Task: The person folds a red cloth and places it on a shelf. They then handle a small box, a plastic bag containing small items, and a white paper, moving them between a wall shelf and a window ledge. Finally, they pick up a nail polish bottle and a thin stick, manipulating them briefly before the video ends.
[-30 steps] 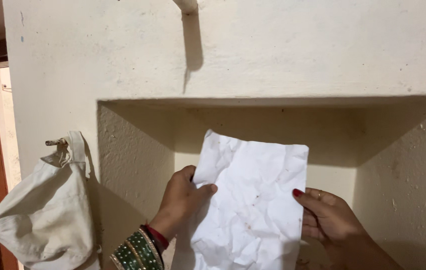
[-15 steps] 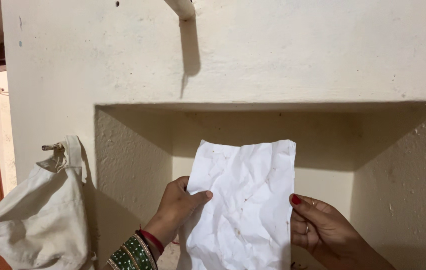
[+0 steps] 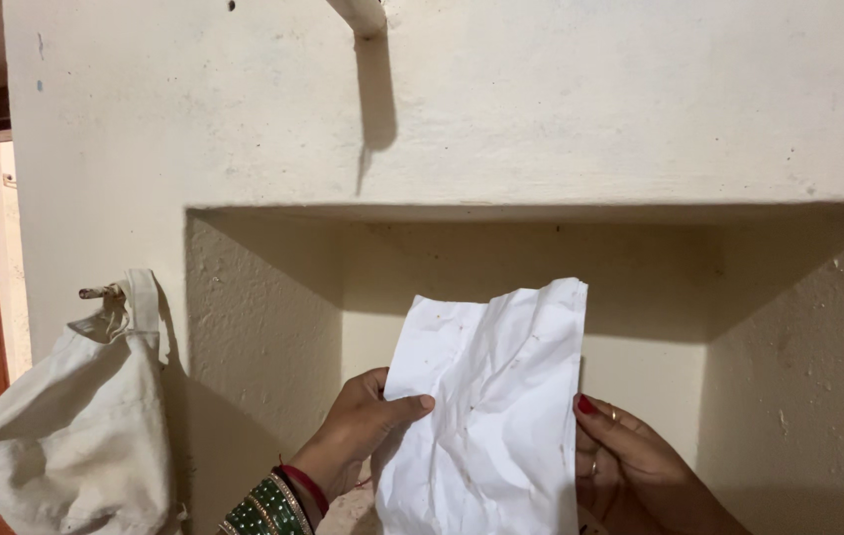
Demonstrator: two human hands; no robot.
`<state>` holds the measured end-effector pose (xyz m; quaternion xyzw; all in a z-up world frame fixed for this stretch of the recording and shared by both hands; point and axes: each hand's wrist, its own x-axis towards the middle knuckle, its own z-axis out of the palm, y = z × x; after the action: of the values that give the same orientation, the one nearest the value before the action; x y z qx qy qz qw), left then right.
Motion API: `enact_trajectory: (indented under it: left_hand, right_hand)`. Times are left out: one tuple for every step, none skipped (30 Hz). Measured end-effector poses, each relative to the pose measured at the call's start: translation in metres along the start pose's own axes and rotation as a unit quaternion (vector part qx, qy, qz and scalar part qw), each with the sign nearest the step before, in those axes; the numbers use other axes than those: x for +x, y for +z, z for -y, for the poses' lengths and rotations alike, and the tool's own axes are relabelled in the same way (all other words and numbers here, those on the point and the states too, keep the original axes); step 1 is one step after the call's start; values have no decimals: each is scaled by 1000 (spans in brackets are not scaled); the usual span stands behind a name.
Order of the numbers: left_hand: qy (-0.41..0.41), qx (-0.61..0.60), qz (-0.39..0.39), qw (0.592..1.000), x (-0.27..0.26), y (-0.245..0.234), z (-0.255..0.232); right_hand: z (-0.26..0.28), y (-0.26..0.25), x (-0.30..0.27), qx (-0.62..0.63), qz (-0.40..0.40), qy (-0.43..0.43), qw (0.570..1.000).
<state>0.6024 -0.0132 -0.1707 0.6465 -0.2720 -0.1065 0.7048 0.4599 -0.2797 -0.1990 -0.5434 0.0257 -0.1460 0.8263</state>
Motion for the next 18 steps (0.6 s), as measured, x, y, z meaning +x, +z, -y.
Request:
enact_trajectory:
  left_hand:
    - [9, -24, 19, 999, -2, 1, 3]
    - [19, -47, 38, 998, -3, 1, 5]
    - [13, -37, 32, 999, -3, 2, 5]
    - [8, -27, 25, 999, -3, 4, 6]
    - [2, -17, 18, 1000, -4, 7, 7]
    - [3, 61, -18, 998, -4, 9, 7]
    - [6, 139, -53, 989, -4, 11, 7]
    - [9, 216, -87, 973, -3, 13, 6]
    - [180, 314, -146, 921, -5, 14, 7]
    - [344, 397, -200, 827, -9, 16, 6]
    - [491, 460, -249, 696, -13, 19, 2]
    - [399, 403, -197, 800, -18, 26, -6]
    - [296, 337, -138, 883, -26, 37, -15]
    - [186, 263, -74, 944, -36, 49, -25]
    - [176, 288, -44, 940, -48, 57, -34]
    - [164, 313, -15, 935, -60, 64, -43]
    - [152, 337, 17, 929, -69, 68, -50]
    - [162, 334, 21, 928, -76, 70, -57]
  right_hand:
    - [-3, 1, 2, 5, -5, 0, 1000]
    - [-8, 1, 3, 11, -10, 1, 1000]
    - [-11, 0, 5, 16, -15, 1, 1000]
    - [-12, -1, 8, 25, 38, -34, 998]
    - [-15, -2, 10, 34, 92, -70, 993]
    - [-16, -1, 11, 44, 145, -105, 983]
    - [-14, 2, 9, -9, 66, -122, 990]
    - [-12, 8, 5, -62, -14, -137, 988]
    - [-10, 16, -1, -115, -94, -152, 977]
    - [-9, 24, -5, -85, -102, -156, 979]
    - [-9, 33, -9, -55, -110, -161, 979]
    - [-7, 39, -12, -24, -117, -166, 979]
    - [-7, 43, -14, -53, -111, -175, 977]
    - [-8, 45, -14, -82, -105, -185, 974]
    - [-10, 47, -13, -111, -97, -193, 970]
    - [-9, 47, -12, -126, -100, -188, 969]
    - [-9, 46, -12, -140, -104, -181, 968]
    - [-9, 46, -12, -154, -108, -175, 966]
